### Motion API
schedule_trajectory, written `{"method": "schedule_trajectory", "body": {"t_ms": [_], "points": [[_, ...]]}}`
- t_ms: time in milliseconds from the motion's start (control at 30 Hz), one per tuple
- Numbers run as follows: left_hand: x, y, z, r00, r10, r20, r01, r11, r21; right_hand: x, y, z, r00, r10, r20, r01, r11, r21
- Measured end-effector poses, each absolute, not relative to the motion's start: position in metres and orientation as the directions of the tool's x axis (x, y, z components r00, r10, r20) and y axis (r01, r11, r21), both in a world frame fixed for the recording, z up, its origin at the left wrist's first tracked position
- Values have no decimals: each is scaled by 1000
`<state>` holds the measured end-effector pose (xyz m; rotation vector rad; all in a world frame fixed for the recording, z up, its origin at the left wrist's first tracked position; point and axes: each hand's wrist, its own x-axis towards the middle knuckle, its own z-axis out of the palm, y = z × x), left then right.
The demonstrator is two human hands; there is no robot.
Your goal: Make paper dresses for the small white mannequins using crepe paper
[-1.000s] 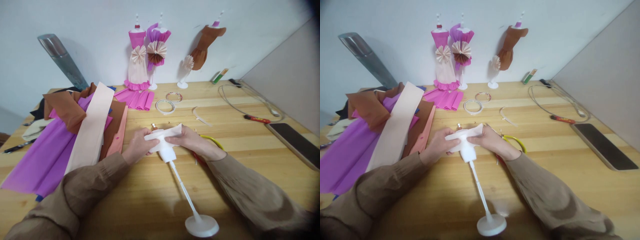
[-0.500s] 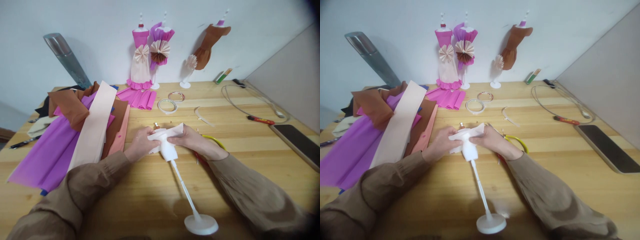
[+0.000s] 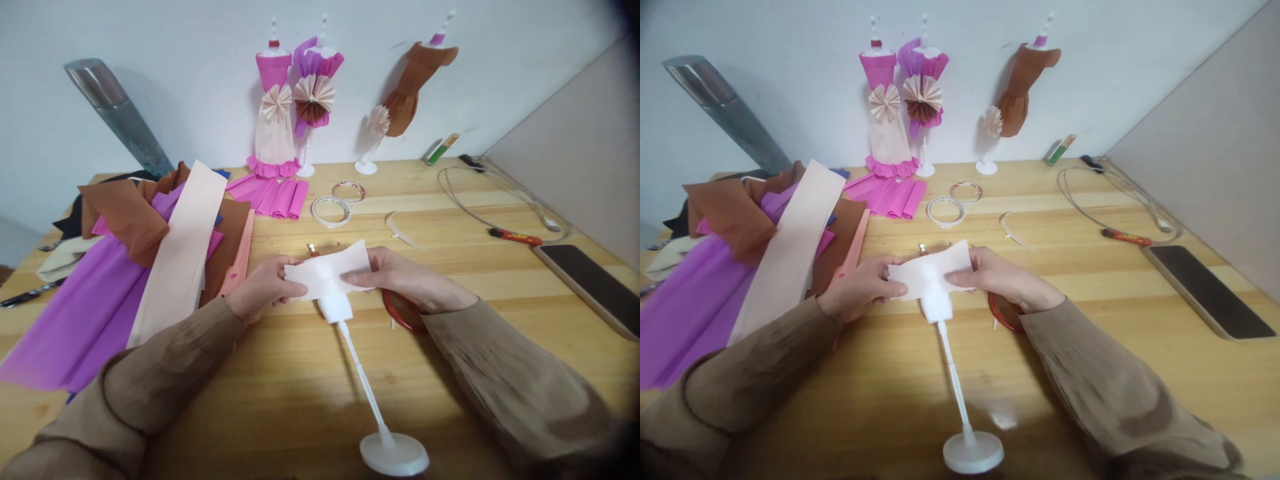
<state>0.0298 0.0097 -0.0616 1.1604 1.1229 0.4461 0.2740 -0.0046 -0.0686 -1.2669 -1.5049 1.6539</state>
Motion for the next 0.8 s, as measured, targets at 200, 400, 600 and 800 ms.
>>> {"method": "schedule_trajectory", "body": {"t_ms": [200,400,600,800], "points": [[28,12,-59,455,814,-360,195,304,933,285,0,-63,-407,846,-345,248,-261,-933],[25,10,-58,365,892,-267,253,181,950,285,0,-61,-294,897,-329,300,-240,-923],[27,7,-58,281,921,-271,199,220,955,282,-1,-63,-224,928,-297,255,-238,-937],[29,7,-57,306,932,-195,158,153,976,281,0,-63,-285,917,-280,171,-238,-956]]}}
